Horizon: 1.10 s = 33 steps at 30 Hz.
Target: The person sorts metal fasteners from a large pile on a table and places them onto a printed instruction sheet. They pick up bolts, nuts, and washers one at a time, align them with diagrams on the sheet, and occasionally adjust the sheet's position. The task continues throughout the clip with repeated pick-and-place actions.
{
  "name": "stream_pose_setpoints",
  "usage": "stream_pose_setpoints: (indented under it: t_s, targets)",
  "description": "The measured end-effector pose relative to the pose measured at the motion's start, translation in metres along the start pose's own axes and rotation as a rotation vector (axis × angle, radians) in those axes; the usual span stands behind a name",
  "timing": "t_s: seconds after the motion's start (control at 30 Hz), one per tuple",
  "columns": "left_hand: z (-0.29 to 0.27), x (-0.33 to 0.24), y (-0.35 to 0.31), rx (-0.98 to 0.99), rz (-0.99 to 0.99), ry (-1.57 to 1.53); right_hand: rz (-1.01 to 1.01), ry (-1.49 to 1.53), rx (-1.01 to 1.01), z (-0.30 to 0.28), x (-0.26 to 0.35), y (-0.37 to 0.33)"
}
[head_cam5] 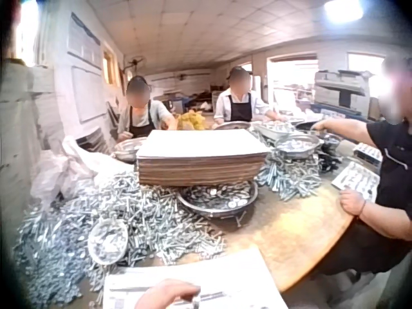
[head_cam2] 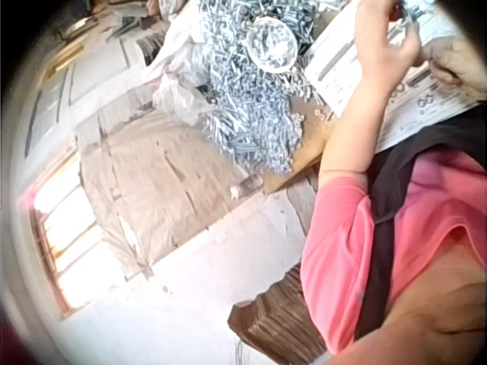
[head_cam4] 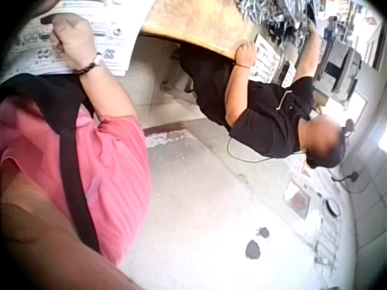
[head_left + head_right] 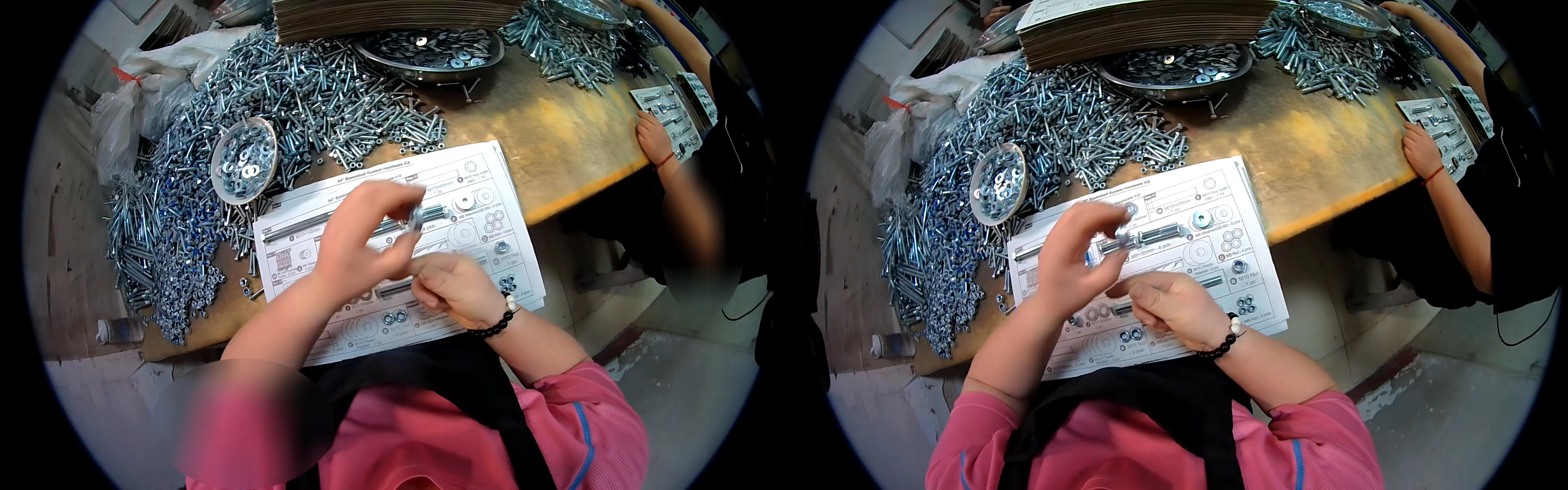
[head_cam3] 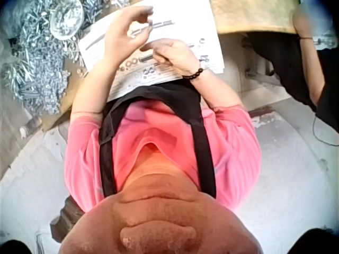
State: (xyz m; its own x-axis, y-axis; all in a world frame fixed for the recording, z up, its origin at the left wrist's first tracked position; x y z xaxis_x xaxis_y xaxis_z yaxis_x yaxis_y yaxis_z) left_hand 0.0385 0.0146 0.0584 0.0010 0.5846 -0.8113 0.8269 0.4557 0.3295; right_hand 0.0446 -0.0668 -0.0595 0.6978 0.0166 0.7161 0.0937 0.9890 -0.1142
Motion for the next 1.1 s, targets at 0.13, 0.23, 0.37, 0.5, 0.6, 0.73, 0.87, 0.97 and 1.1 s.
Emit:
stream_pose_setpoints:
  t_s: [0.13, 0.23, 0.37, 0.5, 0.6, 0.73, 0.87, 0.97, 1.1]
  targets:
    - [0.060, 0.023, 0.041, 0.200, -0.021, 0.073, 0.083, -0.077, 0.137, 0.017, -0.022, -0.009]
    - [0.107, 0.037, 0.057, 0.274, 0.066, 0.277, 0.082, -0.192, 0.238, 0.028, -0.023, -0.012]
    - [0.141, 0.045, 0.059, 0.372, 0.107, 0.484, 0.049, -0.200, 0.259, 0.026, -0.021, -0.015]
    - [0.155, 0.054, 0.058, 0.454, 0.073, 0.565, 0.100, -0.148, 0.249, 0.022, -0.022, -0.016]
    - [0.149, 0.052, 0.057, 0.430, 0.062, 0.513, 0.083, -0.190, 0.261, 0.026, -0.021, -0.013]
    - [0.098, 0.035, 0.052, 0.184, 0.079, 0.352, 0.071, -0.328, 0.220, 0.017, -0.008, -0.012]
    - [0.023, 0.043, 0.012, 0.009, -0.035, 0.232, -0.200, -0.751, 0.081, 0.002, 0.059, -0.003]
    - [-0.028, 0.064, -0.037, -0.081, -0.203, 0.211, -0.612, -1.184, -0.030, 0.001, 0.130, 0.016]
    - [-0.080, 0.085, -0.108, -0.226, -0.430, 0.261, -0.910, -1.273, -0.087, 0.000, 0.222, 0.068]
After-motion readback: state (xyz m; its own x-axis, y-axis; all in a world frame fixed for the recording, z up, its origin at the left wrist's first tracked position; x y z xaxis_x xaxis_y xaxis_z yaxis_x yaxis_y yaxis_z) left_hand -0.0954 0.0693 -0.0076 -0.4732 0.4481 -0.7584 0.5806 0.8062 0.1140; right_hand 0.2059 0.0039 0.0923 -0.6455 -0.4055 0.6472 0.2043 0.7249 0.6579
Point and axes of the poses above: each hand's wrist, its own y-axis towards the middle knuckle, its own z-axis out of the palm, x = y × z, the point moved 10 cm from there along y, towards the middle knuckle, and after that the axes turned 11 degrees about -z, right-handed, at the moved point
